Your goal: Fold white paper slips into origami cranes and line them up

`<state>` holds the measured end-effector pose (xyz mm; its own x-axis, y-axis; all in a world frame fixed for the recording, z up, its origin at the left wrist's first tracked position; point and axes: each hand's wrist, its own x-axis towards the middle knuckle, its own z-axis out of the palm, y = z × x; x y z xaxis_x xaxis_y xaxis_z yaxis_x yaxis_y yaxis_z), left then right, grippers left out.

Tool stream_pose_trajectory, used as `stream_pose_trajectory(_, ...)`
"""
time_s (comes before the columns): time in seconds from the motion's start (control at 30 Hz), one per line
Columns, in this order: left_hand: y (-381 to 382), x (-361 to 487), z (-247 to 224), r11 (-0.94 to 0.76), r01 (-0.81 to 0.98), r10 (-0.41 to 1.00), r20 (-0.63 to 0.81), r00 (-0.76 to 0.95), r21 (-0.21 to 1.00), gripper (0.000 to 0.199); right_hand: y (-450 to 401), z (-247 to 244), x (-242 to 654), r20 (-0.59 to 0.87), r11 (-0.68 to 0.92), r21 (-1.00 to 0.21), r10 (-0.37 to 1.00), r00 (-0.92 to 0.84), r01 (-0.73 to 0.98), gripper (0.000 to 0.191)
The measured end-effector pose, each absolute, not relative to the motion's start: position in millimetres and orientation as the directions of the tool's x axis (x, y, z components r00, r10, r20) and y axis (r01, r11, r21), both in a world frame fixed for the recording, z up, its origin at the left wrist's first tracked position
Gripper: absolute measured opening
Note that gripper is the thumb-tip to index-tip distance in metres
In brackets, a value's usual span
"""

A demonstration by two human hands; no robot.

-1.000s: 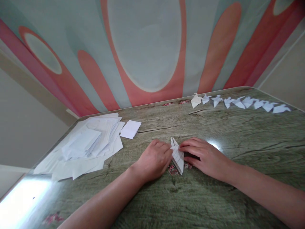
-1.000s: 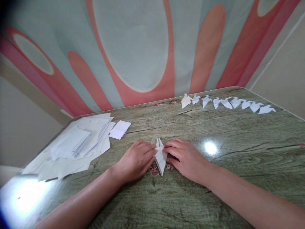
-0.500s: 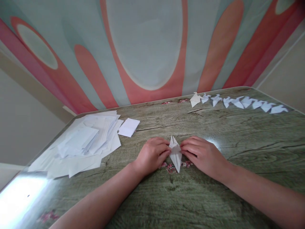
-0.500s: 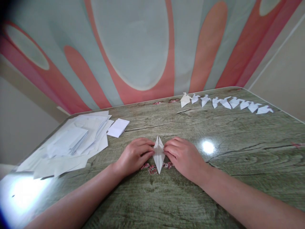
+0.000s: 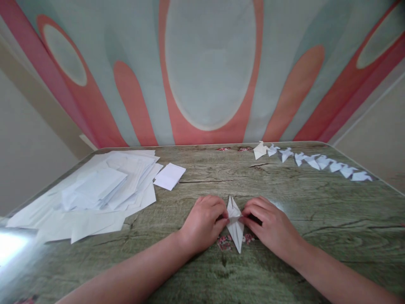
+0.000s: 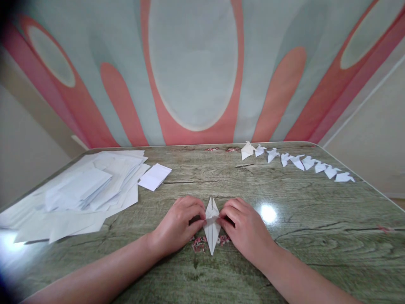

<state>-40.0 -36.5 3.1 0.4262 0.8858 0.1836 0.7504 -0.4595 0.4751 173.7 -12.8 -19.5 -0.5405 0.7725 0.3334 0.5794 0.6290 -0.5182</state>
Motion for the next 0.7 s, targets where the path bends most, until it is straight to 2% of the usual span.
stream_pose_trajectory(0.3, -37, -34, 6, -0.335, 0.827, 0.942, 0.142, 0.304, 0.452, 0.009, -11, -23, 171, 0.285, 0.562, -0.521, 0.824, -0.49, 0.642, 0.015)
stream_pose_trajectory(0.7, -37, -29, 4, -0.326, 0.883, 0.944, 0.167, 0.285, 0.338, 0.017, -10, -29, 170, 0.303, 0.566, -0.439, 0.825, -0.478, 0.698, 0.021)
